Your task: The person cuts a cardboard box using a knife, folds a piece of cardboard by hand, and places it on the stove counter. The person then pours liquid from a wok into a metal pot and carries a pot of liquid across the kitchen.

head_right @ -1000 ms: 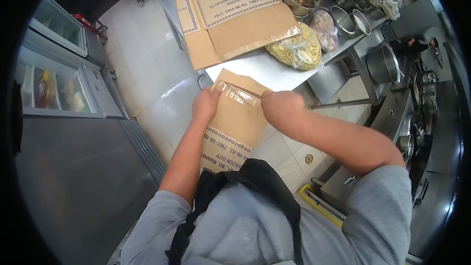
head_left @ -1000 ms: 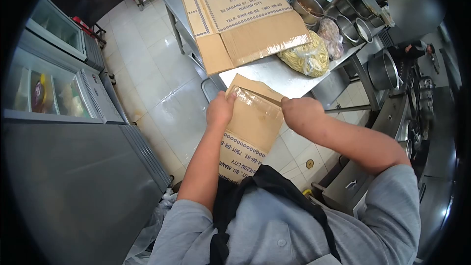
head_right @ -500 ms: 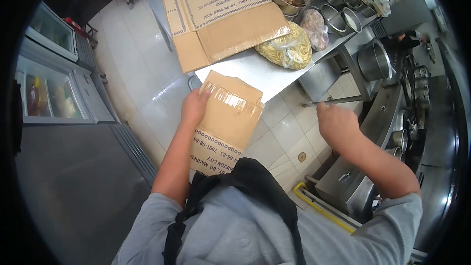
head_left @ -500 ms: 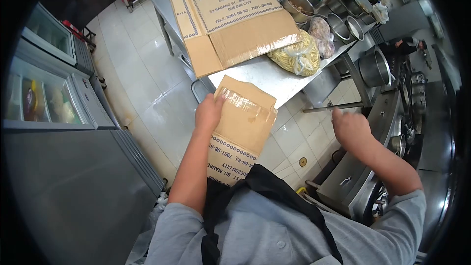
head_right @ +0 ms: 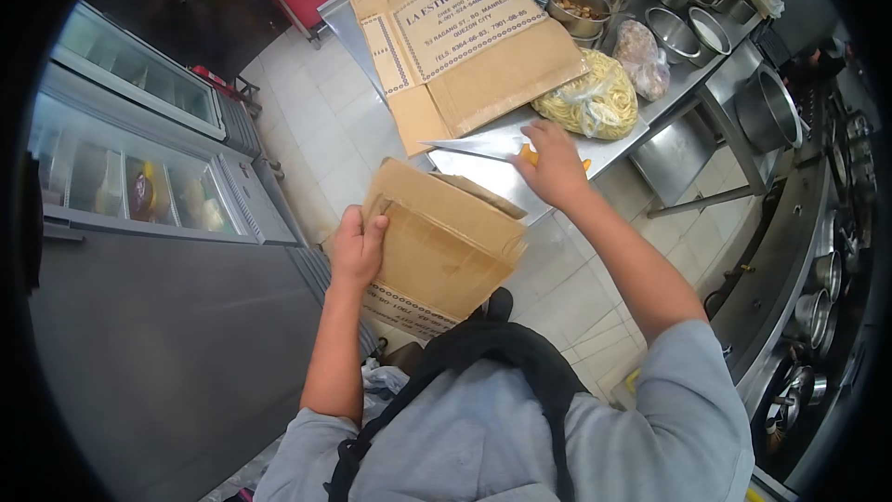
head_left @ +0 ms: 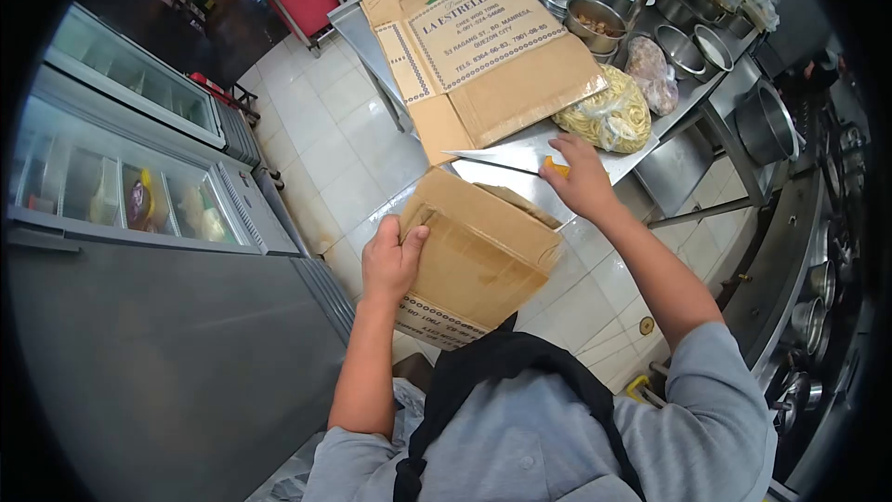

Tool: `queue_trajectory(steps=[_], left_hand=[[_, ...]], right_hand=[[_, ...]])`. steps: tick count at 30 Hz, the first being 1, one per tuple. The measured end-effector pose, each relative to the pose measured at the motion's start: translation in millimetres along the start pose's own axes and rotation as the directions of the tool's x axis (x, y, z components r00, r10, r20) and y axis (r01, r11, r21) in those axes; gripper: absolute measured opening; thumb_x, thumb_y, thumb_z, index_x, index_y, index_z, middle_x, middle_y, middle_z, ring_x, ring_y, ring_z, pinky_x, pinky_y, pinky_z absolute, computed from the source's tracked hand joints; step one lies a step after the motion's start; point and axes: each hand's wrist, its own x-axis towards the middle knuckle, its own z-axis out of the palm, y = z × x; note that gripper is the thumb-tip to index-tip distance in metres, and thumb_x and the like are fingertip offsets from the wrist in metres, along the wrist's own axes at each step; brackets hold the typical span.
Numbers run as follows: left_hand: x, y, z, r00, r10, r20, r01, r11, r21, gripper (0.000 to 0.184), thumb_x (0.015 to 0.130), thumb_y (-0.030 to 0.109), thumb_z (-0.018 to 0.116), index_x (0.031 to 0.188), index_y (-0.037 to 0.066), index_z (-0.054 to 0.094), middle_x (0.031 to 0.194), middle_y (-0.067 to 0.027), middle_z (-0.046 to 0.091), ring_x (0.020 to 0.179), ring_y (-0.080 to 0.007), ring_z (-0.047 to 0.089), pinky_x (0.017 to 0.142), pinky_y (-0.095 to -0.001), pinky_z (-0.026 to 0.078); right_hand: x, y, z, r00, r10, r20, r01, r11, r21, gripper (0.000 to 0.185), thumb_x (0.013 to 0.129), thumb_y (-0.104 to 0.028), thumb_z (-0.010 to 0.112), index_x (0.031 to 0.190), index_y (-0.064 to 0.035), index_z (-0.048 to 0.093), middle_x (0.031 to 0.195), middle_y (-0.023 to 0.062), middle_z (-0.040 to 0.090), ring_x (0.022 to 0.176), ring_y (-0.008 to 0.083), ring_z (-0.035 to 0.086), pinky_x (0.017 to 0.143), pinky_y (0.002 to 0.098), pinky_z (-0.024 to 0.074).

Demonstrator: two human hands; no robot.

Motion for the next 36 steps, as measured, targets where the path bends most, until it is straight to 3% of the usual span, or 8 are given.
queue_trajectory(steps=[3,8,16,20,22,28,34,36], left_hand=[[2.7,15.8,-4.0,0.996,0.08,0.048,-0.082,0.996,0.04,0.05,0.09,0.052,0.057,0.081,0.003,0.048,0.069,-0.0185,0.058,0.066,-0.0409,0.056,0.058,-0.0448,0.045],[17.5,57.3,-2.1,0.959,0.26,-0.114,-0.232,0.949,0.214,0.049,0.092,0.047,0.055,0.076,0.002,0.048,0.065,-0.0164,0.054,0.059,-0.0356,0.052,0.053,-0.0409,0.042],[25.5,82.1,8.2,0.946,0.111,-0.303,-0.256,0.831,-0.494,0.048,0.097,0.038,0.054,0.067,0.001,0.047,0.057,-0.0083,0.039,0.055,-0.0155,0.034,0.052,-0.0309,0.034],[32.7,72.5,-3.8,0.954,0.207,-0.218,-0.271,0.907,-0.322,0.047,0.094,0.035,0.057,0.063,0.002,0.048,0.055,-0.0111,0.044,0.051,-0.0228,0.04,0.051,-0.0352,0.036],[39.4,70.5,-5.8,0.941,0.29,-0.176,-0.315,0.939,-0.139,0.046,0.093,0.034,0.059,0.062,0.002,0.048,0.055,-0.0122,0.045,0.051,-0.0263,0.042,0.051,-0.0367,0.037],[42.8,98.6,-1.5,0.817,0.52,-0.249,-0.51,0.853,0.108,0.044,0.089,0.032,0.063,0.058,0.006,0.047,0.054,-0.0122,0.045,0.053,-0.0333,0.046,0.052,-0.0413,0.037],[46.0,117.1,-25.5,0.708,0.644,-0.289,-0.658,0.751,0.061,0.043,0.089,0.031,0.064,0.058,0.006,0.047,0.054,-0.0112,0.046,0.052,-0.032,0.045,0.052,-0.0408,0.036],[50.2,120.6,-35.7,0.67,0.696,-0.259,-0.707,0.704,0.062,0.043,0.088,0.031,0.064,0.058,0.006,0.047,0.054,-0.0104,0.045,0.052,-0.0311,0.045,0.051,-0.0405,0.035]], right_hand=[[3.1,-68.7,-59.3,0.764,0.044,0.643,-0.485,0.695,0.53,0.056,0.09,-0.041,0.061,0.125,0.0019,0.054,0.12,0.0172,0.061,0.109,0.0264,0.06,0.09,0.0361,0.0476],[-18.3,-119.1,-72.1,0.706,0.184,0.684,-0.537,0.768,0.348,0.057,0.088,-0.047,0.063,0.117,0.0025,0.06,0.103,0.0144,0.068,0.089,0.0184,0.066,0.077,0.0312,0.0525],[-44.2,-124.6,-53.3,0.815,-0.118,0.568,-0.57,-0.339,0.748,0.07,0.087,-0.057,0.059,0.118,0.0058,0.057,0.104,0.0116,0.067,0.095,0.0176,0.064,0.081,0.0304,0.0511],[-45.4,-110.8,-53.5,0.75,-0.055,0.659,-0.639,-0.32,0.7,0.065,0.09,-0.051,0.059,0.123,0.0044,0.053,0.108,0.0127,0.065,0.096,0.0157,0.062,0.083,0.0293,0.0496],[-28.4,-112.8,-78.7,0.793,0.011,0.61,-0.54,0.475,0.694,0.056,0.094,-0.049,0.055,0.113,0.0036,0.06,0.099,0.0118,0.067,0.088,0.0149,0.062,0.079,0.029,0.0498],[-22.1,-146.3,-90.3,0.789,0.434,0.435,-0.604,0.416,0.68,0.057,0.097,-0.05,0.048,0.091,0.0033,0.066,0.082,0.009,0.066,0.08,0.0121,0.06,0.073,0.028,0.0494],[-19.8,-165.9,-97.7,0.78,0.358,0.513,-0.478,-0.188,0.858,0.058,0.098,-0.049,0.045,0.09,0.0043,0.066,0.082,0.0068,0.065,0.078,0.0105,0.056,0.073,0.0262,0.0472],[-13.0,-165.4,-115.7,0.816,0.273,0.51,-0.497,-0.119,0.86,0.057,0.098,-0.049,0.045,0.091,0.0037,0.066,0.082,0.0068,0.064,0.078,0.0103,0.055,0.073,0.026,0.0468]])
